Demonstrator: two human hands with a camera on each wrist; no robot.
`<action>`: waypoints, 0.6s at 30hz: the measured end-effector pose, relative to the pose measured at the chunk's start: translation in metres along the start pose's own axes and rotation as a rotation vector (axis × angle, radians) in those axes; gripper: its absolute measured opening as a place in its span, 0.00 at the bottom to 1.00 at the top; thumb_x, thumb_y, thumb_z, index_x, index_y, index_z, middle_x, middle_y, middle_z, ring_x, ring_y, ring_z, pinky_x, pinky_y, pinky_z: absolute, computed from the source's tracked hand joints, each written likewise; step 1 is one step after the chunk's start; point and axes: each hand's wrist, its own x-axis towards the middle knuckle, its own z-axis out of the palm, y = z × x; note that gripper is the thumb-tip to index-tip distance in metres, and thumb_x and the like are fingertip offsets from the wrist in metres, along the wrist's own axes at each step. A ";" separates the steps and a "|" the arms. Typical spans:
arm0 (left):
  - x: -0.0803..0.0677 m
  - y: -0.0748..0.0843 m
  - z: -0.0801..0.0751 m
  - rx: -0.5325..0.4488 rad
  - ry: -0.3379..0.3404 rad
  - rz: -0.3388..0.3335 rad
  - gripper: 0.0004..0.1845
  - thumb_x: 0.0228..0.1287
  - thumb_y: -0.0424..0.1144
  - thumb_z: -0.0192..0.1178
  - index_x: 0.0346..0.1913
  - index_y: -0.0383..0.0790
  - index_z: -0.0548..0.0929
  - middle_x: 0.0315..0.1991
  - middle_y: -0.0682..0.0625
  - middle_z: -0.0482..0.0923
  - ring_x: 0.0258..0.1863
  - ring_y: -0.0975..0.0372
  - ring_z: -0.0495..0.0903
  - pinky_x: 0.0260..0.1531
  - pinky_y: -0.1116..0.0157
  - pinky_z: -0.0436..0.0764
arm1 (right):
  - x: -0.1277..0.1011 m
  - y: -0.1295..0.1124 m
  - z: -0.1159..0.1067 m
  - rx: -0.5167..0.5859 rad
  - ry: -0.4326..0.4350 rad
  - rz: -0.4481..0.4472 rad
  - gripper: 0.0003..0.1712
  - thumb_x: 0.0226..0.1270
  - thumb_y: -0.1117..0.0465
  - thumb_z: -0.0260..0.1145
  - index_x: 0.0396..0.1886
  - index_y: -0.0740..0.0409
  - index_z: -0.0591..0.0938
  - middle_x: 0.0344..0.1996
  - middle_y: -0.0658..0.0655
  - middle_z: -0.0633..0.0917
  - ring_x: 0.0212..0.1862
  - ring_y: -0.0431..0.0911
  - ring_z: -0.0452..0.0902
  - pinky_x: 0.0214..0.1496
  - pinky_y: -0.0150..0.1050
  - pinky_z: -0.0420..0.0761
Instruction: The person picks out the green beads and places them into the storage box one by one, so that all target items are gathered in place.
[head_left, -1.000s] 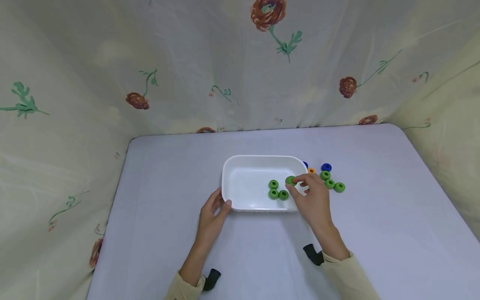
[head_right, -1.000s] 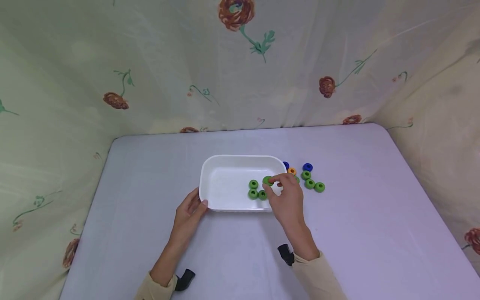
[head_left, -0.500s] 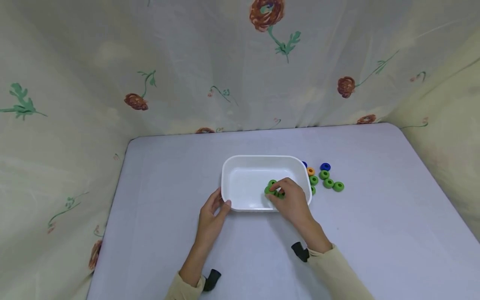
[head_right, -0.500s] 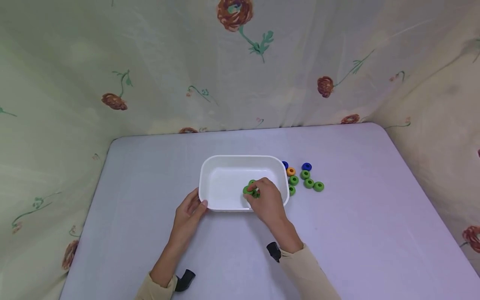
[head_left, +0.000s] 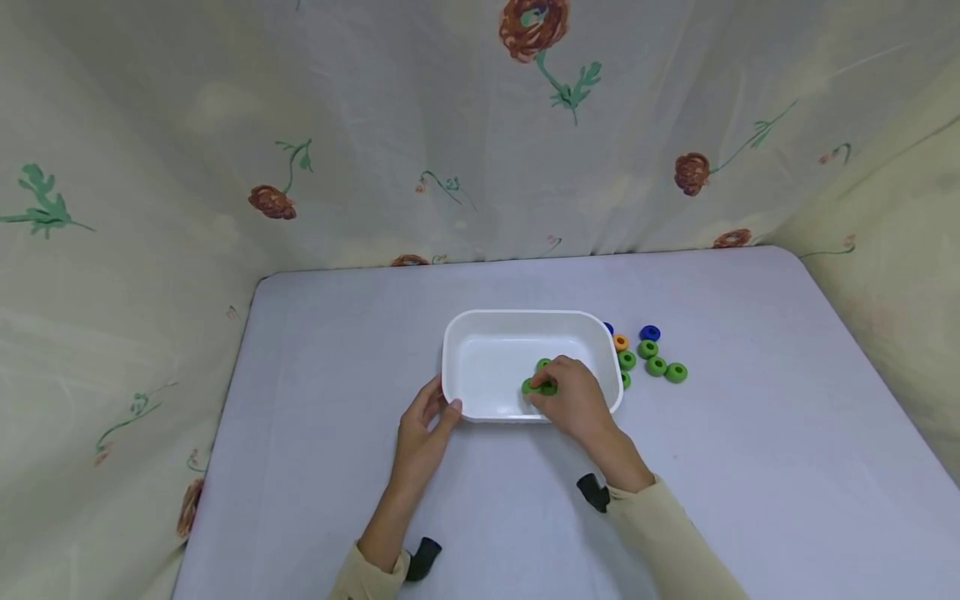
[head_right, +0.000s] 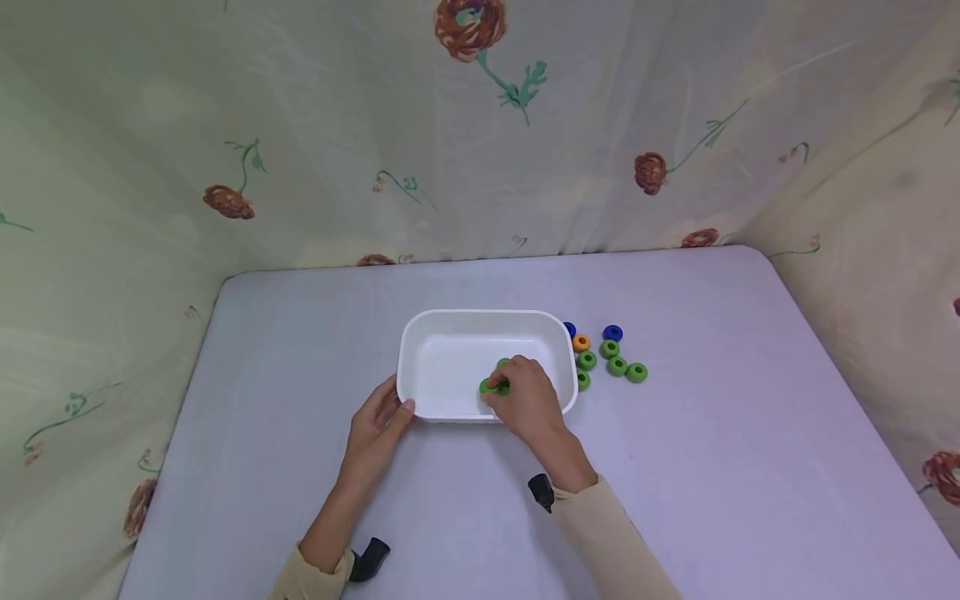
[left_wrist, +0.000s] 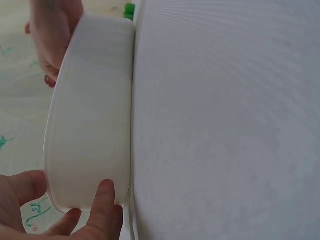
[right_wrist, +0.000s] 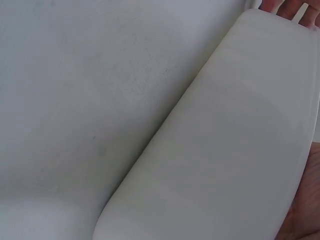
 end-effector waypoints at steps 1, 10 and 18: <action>0.000 0.000 0.000 0.001 0.000 0.001 0.32 0.72 0.42 0.61 0.75 0.41 0.66 0.72 0.42 0.70 0.73 0.49 0.69 0.68 0.53 0.77 | 0.001 0.000 0.000 -0.002 -0.010 0.007 0.07 0.54 0.64 0.78 0.31 0.59 0.88 0.35 0.57 0.86 0.40 0.50 0.79 0.46 0.44 0.80; 0.001 -0.001 0.000 0.008 0.009 -0.007 0.31 0.71 0.42 0.61 0.75 0.42 0.66 0.72 0.43 0.70 0.73 0.50 0.70 0.68 0.54 0.78 | 0.007 -0.001 0.000 -0.032 -0.088 0.102 0.06 0.55 0.62 0.78 0.30 0.58 0.88 0.29 0.55 0.81 0.32 0.45 0.73 0.36 0.34 0.73; 0.000 -0.001 0.000 -0.007 0.003 -0.003 0.32 0.72 0.41 0.61 0.75 0.42 0.66 0.72 0.42 0.69 0.73 0.50 0.69 0.68 0.54 0.77 | 0.009 -0.001 -0.002 -0.034 -0.135 0.152 0.06 0.56 0.61 0.77 0.29 0.56 0.87 0.29 0.54 0.81 0.33 0.45 0.74 0.36 0.33 0.74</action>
